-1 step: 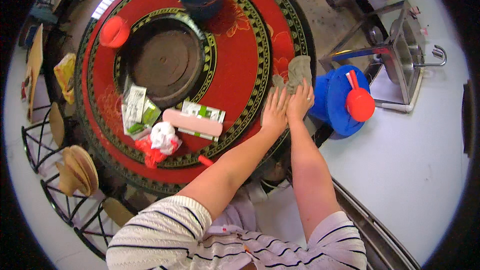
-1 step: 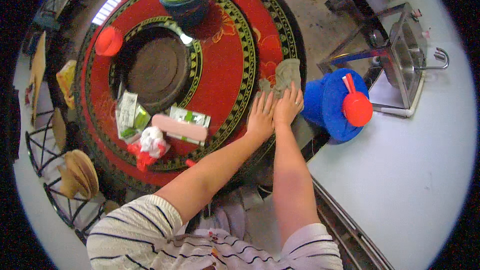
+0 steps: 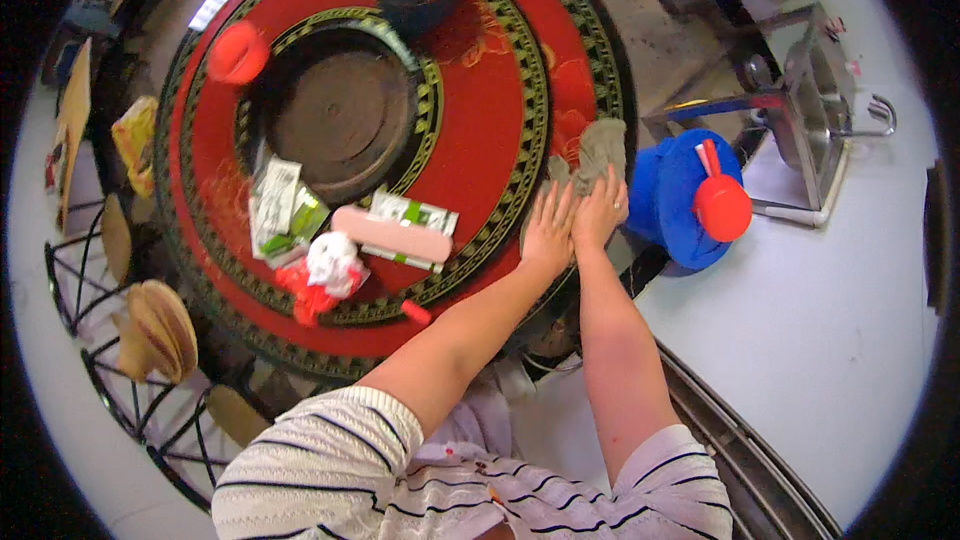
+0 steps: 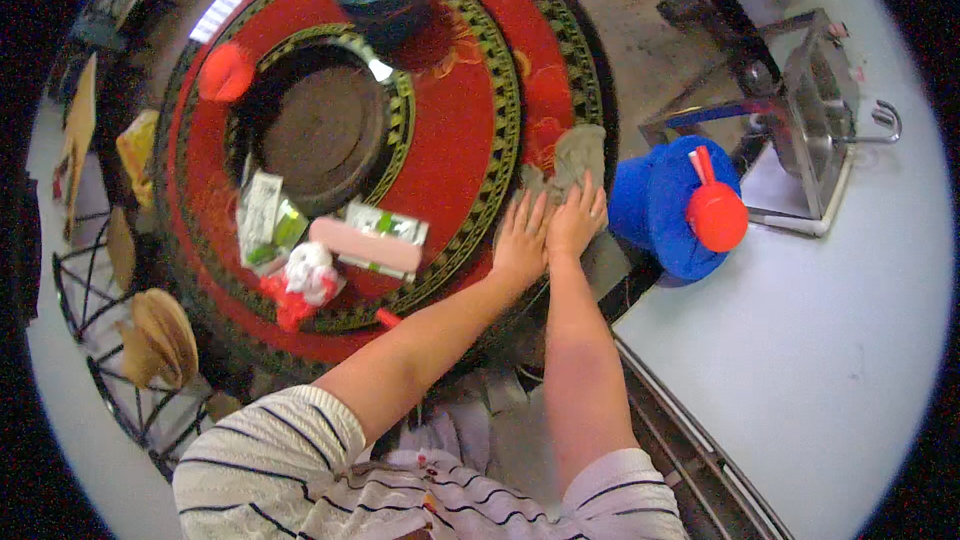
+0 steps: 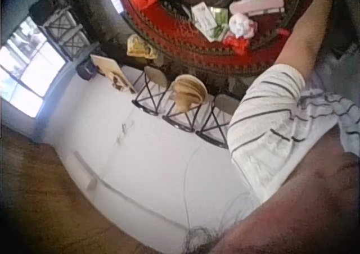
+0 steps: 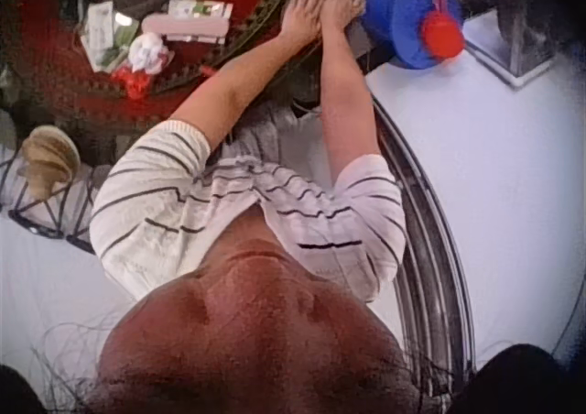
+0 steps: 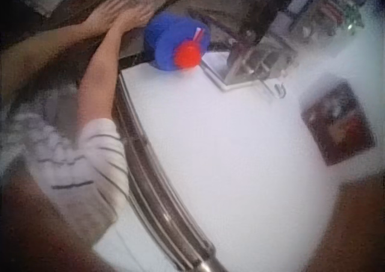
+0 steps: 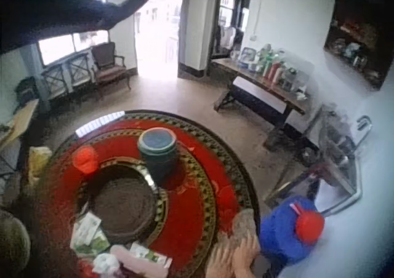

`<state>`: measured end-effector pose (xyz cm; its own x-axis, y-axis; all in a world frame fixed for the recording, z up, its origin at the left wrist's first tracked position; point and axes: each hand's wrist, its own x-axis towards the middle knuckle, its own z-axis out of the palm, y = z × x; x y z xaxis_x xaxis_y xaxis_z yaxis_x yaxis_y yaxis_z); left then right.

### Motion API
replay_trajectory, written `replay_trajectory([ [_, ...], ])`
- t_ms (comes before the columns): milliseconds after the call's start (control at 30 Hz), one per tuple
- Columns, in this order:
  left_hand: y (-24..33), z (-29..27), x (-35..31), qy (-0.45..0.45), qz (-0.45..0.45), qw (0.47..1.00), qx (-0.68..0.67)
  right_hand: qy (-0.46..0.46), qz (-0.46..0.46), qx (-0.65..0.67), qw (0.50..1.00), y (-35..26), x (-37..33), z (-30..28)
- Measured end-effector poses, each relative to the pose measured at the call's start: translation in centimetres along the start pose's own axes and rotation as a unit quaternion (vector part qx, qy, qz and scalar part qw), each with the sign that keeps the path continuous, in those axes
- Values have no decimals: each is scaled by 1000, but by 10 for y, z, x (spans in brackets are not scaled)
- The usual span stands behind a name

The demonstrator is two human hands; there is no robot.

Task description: The person washes a cloth in a sink, then uses it to wipe a wooden table, a round red table, and a yellow table. They also wipe the seats and backs of several chairs. The person moves items like a kettle and cups to access the surfaces.

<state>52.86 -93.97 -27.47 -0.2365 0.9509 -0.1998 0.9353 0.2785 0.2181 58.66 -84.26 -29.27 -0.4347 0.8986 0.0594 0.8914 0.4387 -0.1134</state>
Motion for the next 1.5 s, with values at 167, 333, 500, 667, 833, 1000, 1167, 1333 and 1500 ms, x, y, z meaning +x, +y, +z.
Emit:
replay_trajectory([
  [167, -26, 22, -140, 30, 37, 994, -93, -29, 21, 21, 999, -36, -133, -2],
  [333, -94, 32, -281, 19, 59, 987, -148, -38, -72, 64, 995, -101, -266, 2],
  [500, -179, 43, -412, 40, 41, 986, -157, -86, -167, 78, 979, -182, -376, 12],
  [667, -287, 32, -498, 60, -67, 991, -102, -116, -217, 128, 961, -295, -430, 3],
  [833, -396, 15, -539, 105, -192, 969, -112, -170, -257, 43, 950, -422, -438, -25],
  [1000, -469, -4, -517, 142, -275, 949, -66, -243, -348, -27, 905, -497, -422, 5],
  [1167, -530, -22, -484, 143, -340, 929, -45, -248, -378, 10, 892, -567, -392, 28],
  [1333, -599, -38, -450, 208, -316, 925, -40, -244, -374, 32, 894, -631, -357, 40],
  [1500, -668, -52, -422, 178, -298, 938, 1, -233, -353, 75, 903, -692, -325, 49],
])
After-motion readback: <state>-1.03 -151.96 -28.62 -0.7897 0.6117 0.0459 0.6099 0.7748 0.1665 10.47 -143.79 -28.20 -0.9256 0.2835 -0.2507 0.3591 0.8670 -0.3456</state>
